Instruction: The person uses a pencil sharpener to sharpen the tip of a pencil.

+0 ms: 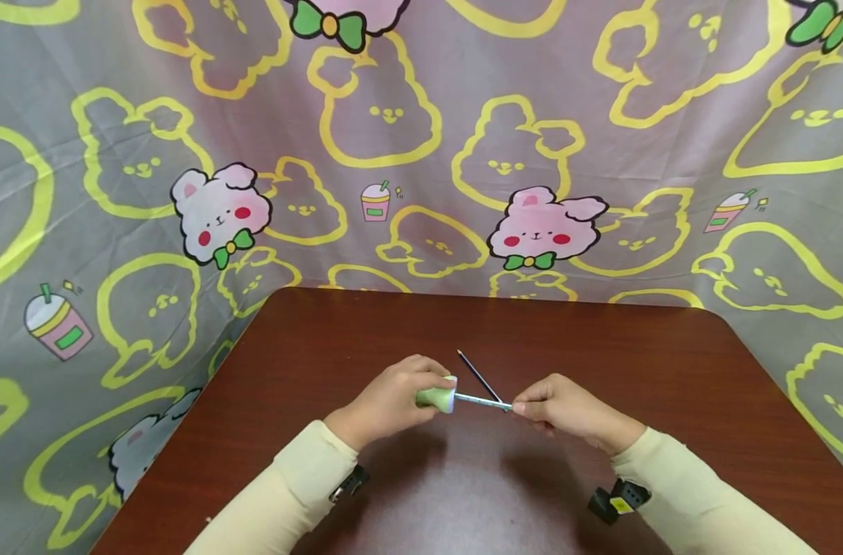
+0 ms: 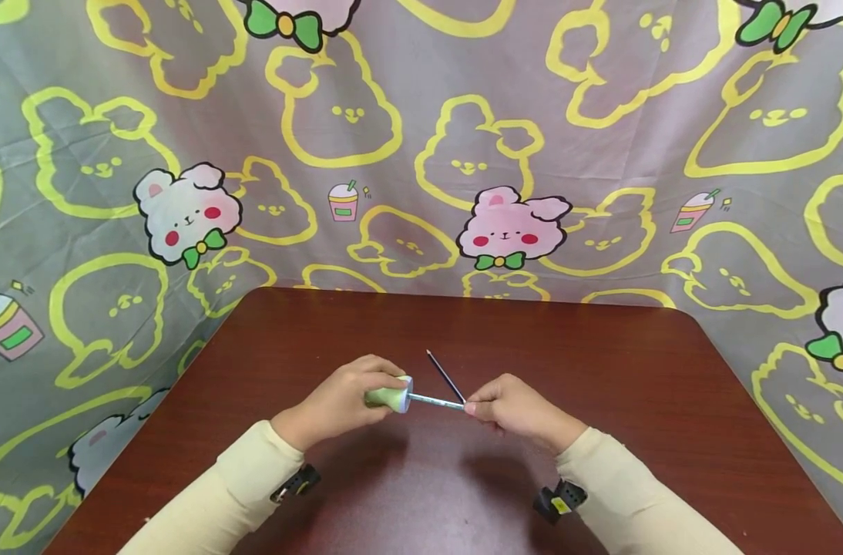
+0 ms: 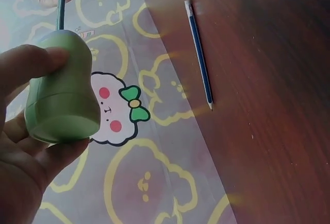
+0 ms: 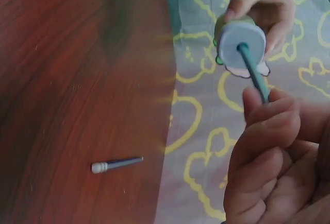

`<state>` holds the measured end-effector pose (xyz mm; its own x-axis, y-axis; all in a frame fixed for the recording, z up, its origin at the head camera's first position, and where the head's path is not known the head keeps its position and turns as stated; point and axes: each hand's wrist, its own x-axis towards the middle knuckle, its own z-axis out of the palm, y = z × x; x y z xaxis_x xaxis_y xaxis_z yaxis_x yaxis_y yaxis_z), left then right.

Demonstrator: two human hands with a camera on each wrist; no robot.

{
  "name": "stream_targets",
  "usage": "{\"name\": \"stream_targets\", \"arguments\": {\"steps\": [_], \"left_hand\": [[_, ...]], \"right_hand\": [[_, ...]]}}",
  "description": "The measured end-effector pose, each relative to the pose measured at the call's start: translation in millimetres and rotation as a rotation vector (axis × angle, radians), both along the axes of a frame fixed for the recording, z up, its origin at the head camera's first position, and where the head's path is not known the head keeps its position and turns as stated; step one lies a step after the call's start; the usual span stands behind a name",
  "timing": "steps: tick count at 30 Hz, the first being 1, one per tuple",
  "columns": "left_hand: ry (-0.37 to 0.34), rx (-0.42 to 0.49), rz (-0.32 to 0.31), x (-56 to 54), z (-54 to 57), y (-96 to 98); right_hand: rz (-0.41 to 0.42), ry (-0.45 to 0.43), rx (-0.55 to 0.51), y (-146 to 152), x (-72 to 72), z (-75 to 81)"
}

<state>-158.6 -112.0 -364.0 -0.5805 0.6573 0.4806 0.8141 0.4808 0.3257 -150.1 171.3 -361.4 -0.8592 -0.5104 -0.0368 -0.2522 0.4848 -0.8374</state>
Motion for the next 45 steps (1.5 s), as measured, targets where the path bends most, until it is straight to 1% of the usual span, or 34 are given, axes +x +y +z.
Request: {"name": "stream_targets", "arguments": {"steps": [1,2,3,4,6,9,10,12,14,17,18,19,21,23,27,29,31,33,35,37,38,39,40,41,42,44,45], "left_hand": [[0.0,-0.003,-0.002,-0.2,-0.5,0.4],[-0.002,-0.002,-0.002,-0.6,-0.9,0.6],[-0.005,0.002,0.002,-1.1,-1.3,0.7],[-0.007,0.009,0.007,-1.7,-1.6,0.6],[-0.012,0.026,0.017,-2.6,-1.5,0.1],[-0.024,0.05,0.033,-3.7,-0.6,-1.3],[-0.034,0.058,0.038,-4.2,-0.5,-1.9],[-0.06,0.075,0.048,-5.3,-0.1,-3.1],[-0.087,0.091,0.054,-6.2,0.7,-4.1],[-0.126,0.114,0.057,-7.4,2.1,-5.6],[-0.138,0.119,0.057,-7.5,2.7,-6.0],[-0.151,0.125,0.057,-7.6,3.2,-6.4],[-0.179,0.136,0.061,-7.6,4.2,-7.2],[-0.207,0.144,0.065,-7.5,5.1,-7.8],[-0.258,0.144,0.063,-7.4,5.9,-8.5],[-0.275,0.141,0.056,-7.2,5.8,-8.4],[-0.28,0.14,0.046,-7.1,5.4,-7.9],[-0.265,0.135,0.037,-6.1,6.3,-7.0],[-0.23,0.121,0.04,-5.6,6.2,-5.8],[-0.173,0.098,0.047,-4.4,6.6,-4.6],[-0.141,0.086,0.049,-3.9,6.3,-4.0],[-0.106,0.073,0.049,-3.6,5.5,-3.3],[-0.067,0.06,0.048,-3.3,4.6,-2.8],[-0.026,0.049,0.043,-2.7,4.1,-2.3],[0.015,0.041,0.037,-2.1,3.8,-1.9],[0.08,0.034,0.022,-1.7,3.0,-1.2],[0.103,0.034,0.016,-1.6,2.8,-1.0]], "right_hand": [[-0.005,-0.074,-0.013,0.9,-1.0,1.4],[-0.011,-0.107,-0.016,1.5,-1.9,2.4],[-0.019,-0.11,-0.011,1.7,-2.8,2.9],[-0.026,-0.091,0.001,1.7,-3.3,3.2],[-0.043,-0.027,0.039,0.8,-4.0,3.5],[-0.089,0.103,0.113,-1.3,-3.2,3.8],[-0.103,0.157,0.133,-1.9,-2.4,3.8],[-0.128,0.3,0.166,-2.5,-0.6,2.9],[-0.138,0.497,0.187,-2.2,0.6,1.0],[-0.111,0.86,0.199,-0.3,-0.8,-3.7],[-0.099,0.968,0.195,0.2,-1.9,-5.4],[-0.085,1.062,0.187,0.5,-3.2,-7.0],[-0.058,1.208,0.16,0.4,-5.9,-9.6],[-0.043,1.314,0.136,-0.5,-8.3,-11.8],[-0.028,1.486,0.114,-3.1,-12.1,-15.0],[-0.023,1.537,0.114,-4.3,-12.6,-16.2],[-0.021,1.557,0.11,-5.3,-12.7,-17.2],[-0.028,1.548,0.108,-6.4,-11.8,-18.0],[-0.04,1.503,0.12,-6.6,-10.0,-18.8],[-0.047,1.41,0.143,-6.4,-7.2,-18.9],[-0.049,1.338,0.157,-6.1,-5.4,-18.4],[-0.05,1.234,0.17,-5.7,-3.5,-17.4],[-0.045,1.083,0.176,-5.2,-1.5,-15.5],[-0.03,0.892,0.164,-4.8,0.0,-12.7],[-0.019,0.686,0.129,-4.2,0.7,-9.7],[-0.03,0.292,0.04,-3.1,0.6,-3.0],[-0.048,0.135,0.002,-2.6,-0.2,0.0]]}}
